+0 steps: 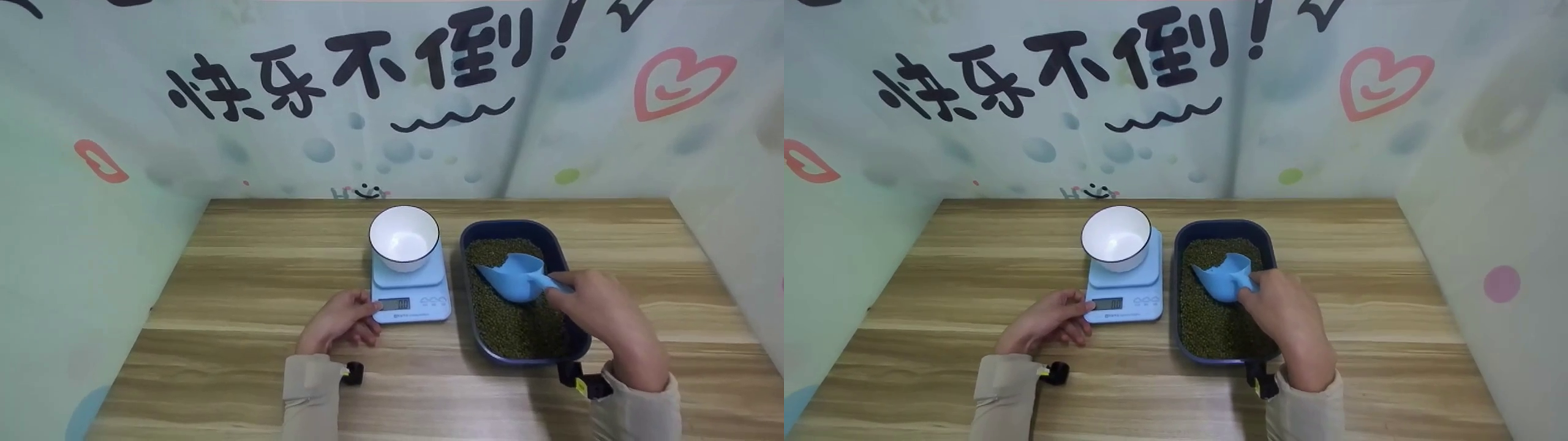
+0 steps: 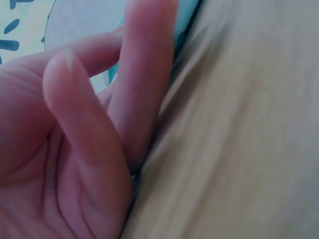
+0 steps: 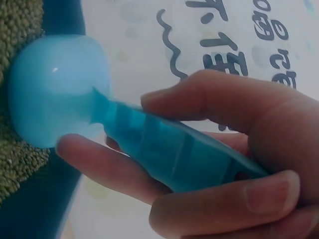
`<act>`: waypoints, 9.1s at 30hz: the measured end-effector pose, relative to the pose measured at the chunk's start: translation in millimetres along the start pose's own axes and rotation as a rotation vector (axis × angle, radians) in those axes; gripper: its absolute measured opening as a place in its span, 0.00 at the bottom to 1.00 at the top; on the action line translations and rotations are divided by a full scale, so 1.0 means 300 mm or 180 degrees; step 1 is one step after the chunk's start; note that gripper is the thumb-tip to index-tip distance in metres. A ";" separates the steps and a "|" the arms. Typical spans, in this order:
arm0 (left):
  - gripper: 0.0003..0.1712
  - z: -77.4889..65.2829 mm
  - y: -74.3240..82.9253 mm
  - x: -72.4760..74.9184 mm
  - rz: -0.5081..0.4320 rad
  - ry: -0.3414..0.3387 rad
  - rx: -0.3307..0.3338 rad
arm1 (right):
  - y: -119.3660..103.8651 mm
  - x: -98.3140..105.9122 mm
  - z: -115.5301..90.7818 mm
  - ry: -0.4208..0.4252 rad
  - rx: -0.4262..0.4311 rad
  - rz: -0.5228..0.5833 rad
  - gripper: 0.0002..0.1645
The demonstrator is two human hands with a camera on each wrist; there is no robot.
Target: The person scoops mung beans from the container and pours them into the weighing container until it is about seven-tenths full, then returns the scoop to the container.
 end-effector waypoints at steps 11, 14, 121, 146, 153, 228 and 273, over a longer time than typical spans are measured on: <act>0.18 0.002 0.003 -0.023 -0.0091 -0.0122 -0.0087 | 0.008 -0.086 0.038 -0.0039 -0.0130 -0.0280 0.13; 0.19 -0.001 0.003 -0.015 -0.0063 -0.0099 -0.0064 | 0.023 -0.109 0.039 -0.0041 -0.0157 -0.0254 0.15; 0.17 -0.006 0.002 -0.003 -0.0196 -0.0017 0.0052 | 0.095 -0.184 -0.012 0.0878 -0.0050 -0.0142 0.20; 0.16 -0.003 0.003 -0.007 -0.0179 -0.0058 0.0016 | 0.092 -0.183 -0.015 0.0900 -0.0053 -0.0186 0.20; 0.17 0.000 0.000 -0.009 -0.0173 -0.0055 -0.0022 | 0.095 -0.184 -0.016 0.0868 -0.0063 -0.0157 0.20; 0.17 -0.001 0.002 -0.008 -0.0174 0.0003 -0.0031 | 0.089 -0.180 -0.015 0.0950 -0.0004 -0.0169 0.20; 0.15 0.001 0.002 -0.008 -0.0129 0.0025 -0.0024 | 0.090 -0.182 -0.016 0.0917 -0.0022 -0.0179 0.21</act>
Point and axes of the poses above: each hand's wrist, its own z-axis towards the middle knuckle, its own x-axis out of the back of the hand, y = z × x, the point moved 8 cm from there along z, towards the middle knuckle, and after that the axes turned 1 degree about y, right-handed, at the moved point
